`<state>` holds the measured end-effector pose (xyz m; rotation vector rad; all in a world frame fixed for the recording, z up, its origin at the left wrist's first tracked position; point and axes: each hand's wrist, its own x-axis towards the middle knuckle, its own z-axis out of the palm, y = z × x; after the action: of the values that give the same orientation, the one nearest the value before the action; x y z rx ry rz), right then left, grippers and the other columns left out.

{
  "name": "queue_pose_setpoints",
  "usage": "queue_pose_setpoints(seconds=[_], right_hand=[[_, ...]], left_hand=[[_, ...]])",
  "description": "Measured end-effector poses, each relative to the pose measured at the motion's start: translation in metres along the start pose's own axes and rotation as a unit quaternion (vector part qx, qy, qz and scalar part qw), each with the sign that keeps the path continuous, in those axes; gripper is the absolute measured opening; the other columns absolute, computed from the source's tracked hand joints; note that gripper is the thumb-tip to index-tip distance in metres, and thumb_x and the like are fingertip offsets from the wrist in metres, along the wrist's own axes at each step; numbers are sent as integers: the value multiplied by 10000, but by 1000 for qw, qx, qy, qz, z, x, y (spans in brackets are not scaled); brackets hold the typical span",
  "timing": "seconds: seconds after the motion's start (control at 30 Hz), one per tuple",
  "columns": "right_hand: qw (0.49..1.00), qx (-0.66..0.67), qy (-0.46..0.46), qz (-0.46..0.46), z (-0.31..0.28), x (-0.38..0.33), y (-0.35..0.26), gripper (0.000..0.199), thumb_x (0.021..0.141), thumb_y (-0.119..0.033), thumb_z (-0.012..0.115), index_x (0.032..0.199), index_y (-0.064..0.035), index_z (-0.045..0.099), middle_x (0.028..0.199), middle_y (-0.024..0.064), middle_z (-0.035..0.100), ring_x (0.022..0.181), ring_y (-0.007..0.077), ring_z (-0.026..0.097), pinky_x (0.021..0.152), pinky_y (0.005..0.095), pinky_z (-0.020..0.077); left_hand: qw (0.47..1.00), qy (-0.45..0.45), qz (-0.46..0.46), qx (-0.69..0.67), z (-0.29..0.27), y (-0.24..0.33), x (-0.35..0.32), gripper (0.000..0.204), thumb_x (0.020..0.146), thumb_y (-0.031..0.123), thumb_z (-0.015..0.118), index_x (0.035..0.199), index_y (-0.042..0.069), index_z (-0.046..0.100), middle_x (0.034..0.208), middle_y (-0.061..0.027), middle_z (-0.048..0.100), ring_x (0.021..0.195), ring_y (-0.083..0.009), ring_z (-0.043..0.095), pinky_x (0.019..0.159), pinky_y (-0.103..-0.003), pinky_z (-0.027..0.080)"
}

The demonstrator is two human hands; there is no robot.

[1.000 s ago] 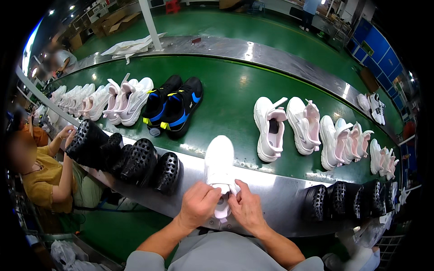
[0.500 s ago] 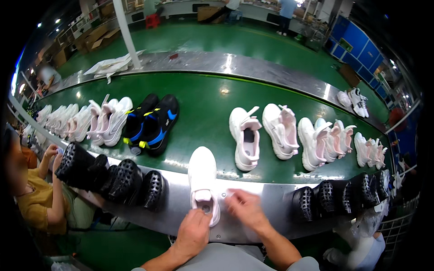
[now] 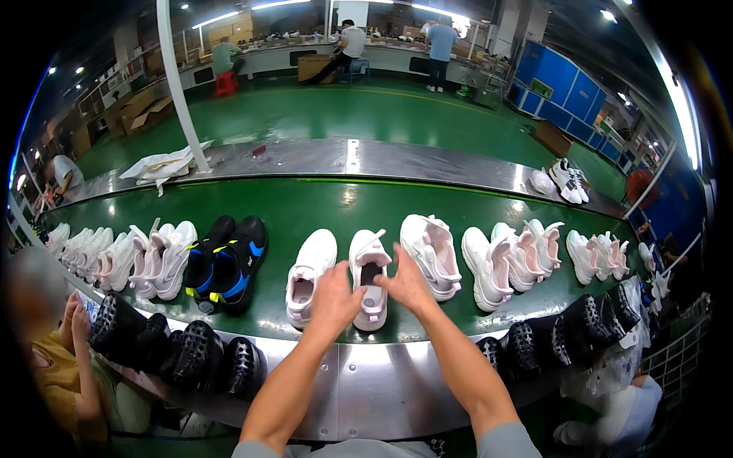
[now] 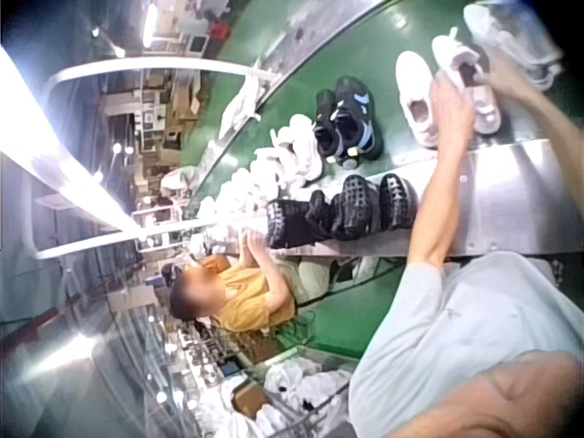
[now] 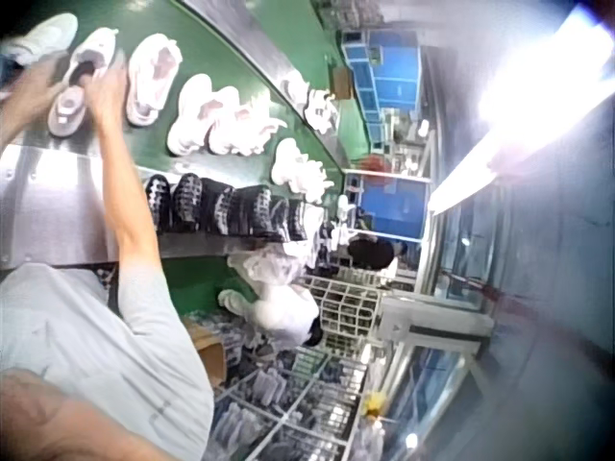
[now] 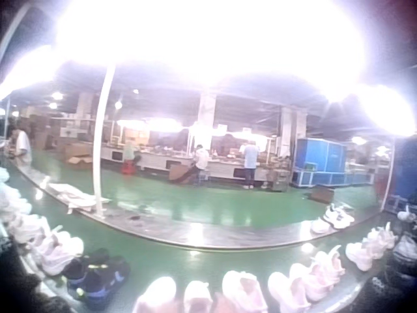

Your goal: The person inserts black shoe soles into white and black sneakers moving along a conveyor belt in a factory. They handle each shoe one at a time, placing the sole inside and then setting the shoe back on the belt.

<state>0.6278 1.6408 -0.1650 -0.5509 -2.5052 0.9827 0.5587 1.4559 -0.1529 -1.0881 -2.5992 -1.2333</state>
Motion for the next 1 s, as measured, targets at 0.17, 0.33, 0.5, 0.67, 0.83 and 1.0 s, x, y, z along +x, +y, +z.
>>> queue_pose_setpoints(seconds=[0.17,0.33,0.5,0.67,0.83,1.0], right_hand=[[983,-1,-81,-167,17,38,6,419,745,-18,606,1154,-95,660,1215,157,641,1127,417,559,1019,465,466],[967,-78,-30,-240,16,15,13,245,722,11,602,942,-83,653,1064,149,630,1071,399,554,970,487,457],[962,-111,49,-245,36,5,33,343,717,2,628,1057,-19,585,1114,226,590,1102,450,531,954,528,450],[970,-100,66,-211,45,-3,13,376,735,-8,636,1105,-34,574,1145,196,577,1109,423,528,906,506,463],[971,-83,67,-214,39,-8,17,372,753,-21,631,1119,-16,562,1153,211,569,1110,434,527,943,523,465],[981,-9,156,-118,38,-28,6,464,806,-168,696,1202,19,539,1221,246,542,1169,439,497,1016,508,450]], left_hand=[[974,0,-179,-139,33,-23,22,410,853,44,709,1217,-5,526,978,-230,682,936,-442,672,842,-480,537],[987,33,-85,-136,32,-29,15,235,862,8,701,1060,25,576,897,-196,686,834,-373,685,757,-448,534],[991,42,103,75,40,-2,-1,298,798,86,734,1093,113,699,992,-107,579,968,-333,598,760,-477,521],[970,61,173,162,32,-19,16,120,762,90,757,856,60,690,923,-118,572,907,-332,588,751,-453,507],[962,31,201,180,23,0,12,190,758,59,727,937,41,666,956,-128,573,923,-349,577,793,-457,504],[948,-16,291,124,22,11,24,370,728,9,706,1086,40,620,1046,-134,594,988,-344,581,859,-417,509]])
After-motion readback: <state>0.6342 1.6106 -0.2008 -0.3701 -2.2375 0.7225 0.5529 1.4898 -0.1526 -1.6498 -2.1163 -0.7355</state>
